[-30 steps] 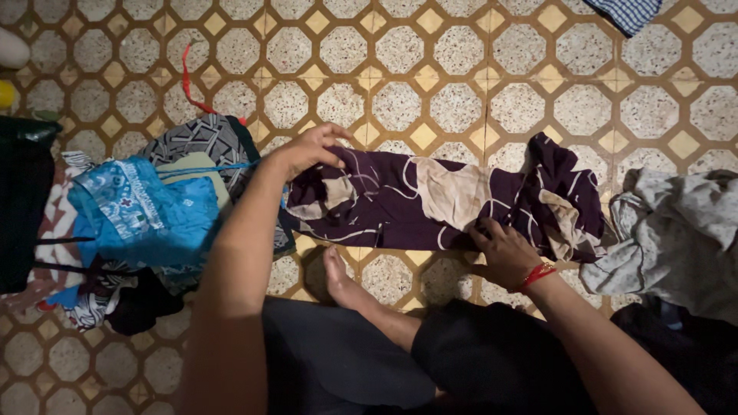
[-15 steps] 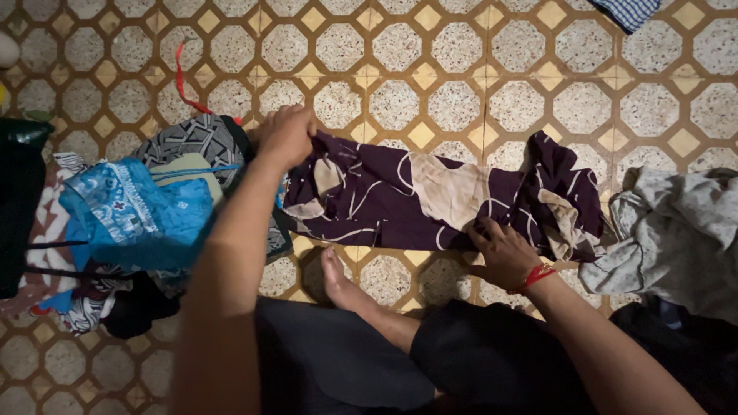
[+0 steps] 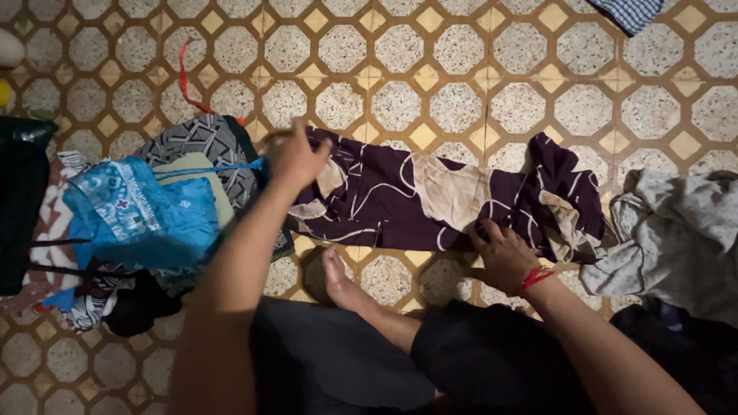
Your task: The person folds a purple patterned shirt and a black garment by hand while sitting on the floor.
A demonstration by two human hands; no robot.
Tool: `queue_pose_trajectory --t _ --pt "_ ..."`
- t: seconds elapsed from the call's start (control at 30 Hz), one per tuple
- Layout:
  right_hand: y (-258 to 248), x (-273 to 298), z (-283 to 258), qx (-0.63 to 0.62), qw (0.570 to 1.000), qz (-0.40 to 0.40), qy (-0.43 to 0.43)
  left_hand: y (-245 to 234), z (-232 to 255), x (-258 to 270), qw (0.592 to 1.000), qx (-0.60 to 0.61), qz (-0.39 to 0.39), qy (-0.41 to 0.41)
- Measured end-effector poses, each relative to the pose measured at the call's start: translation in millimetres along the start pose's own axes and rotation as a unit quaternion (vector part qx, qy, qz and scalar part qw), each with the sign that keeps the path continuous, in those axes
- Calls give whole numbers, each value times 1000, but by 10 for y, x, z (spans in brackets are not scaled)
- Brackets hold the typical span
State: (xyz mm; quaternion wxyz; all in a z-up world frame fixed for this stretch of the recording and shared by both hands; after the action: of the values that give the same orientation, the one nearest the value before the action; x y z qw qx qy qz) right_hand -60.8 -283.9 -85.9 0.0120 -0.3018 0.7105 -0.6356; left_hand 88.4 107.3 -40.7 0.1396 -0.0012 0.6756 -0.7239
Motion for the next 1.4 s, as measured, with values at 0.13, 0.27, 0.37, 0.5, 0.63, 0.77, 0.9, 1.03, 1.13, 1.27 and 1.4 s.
queue_pose_trajectory --t 0.13,0.27,0.37,0.5,0.63,0.77,0.9,1.03,1.13,1.27,1.4 --pt "70 18 -4 26 999 23 -20 110 187 326 984 35 -174 14" --pt "60 7 5 2 996 76 -38 18 327 433 975 37 -220 23" --pt "84 12 26 3 999 48 -23 4 359 501 979 55 -196 7" --pt "49 13 8 -8 999 46 -13 248 391 664 973 56 -219 42" --pt "55 -3 18 0 999 48 -23 388 202 829 958 37 -284 -8" --pt "75 12 11 24 999 37 -31 -117 -121 762 986 -12 -163 -13" --pt "70 15 26 7 1000 23 -16 -333 56 910 988 -84 -85 95" --pt "115 21 35 11 999 42 -23 -303 589 996 961 -31 -2 275" --pt "142 -3 46 17 998 54 -30 -195 770 984 962 17 -53 268" --pt "181 -7 86 -7 999 44 -20 -3 438 834 968 -52 -240 58" --pt "129 -12 73 -9 998 54 -20 -258 637 898 974 -82 -194 82"
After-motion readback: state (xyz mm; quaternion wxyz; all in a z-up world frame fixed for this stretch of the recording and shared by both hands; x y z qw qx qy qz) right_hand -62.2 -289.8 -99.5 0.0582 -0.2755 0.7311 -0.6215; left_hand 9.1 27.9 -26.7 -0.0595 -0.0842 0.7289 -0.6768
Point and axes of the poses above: each hand's wrist, its own x-axis away from the middle knuckle, its own y-axis out of the palm, z = x × y, the point moved 8 cm from there along -x, towards the middle knuckle, and after that the axes turned 15 degrees about z, right-handed, at the moved point
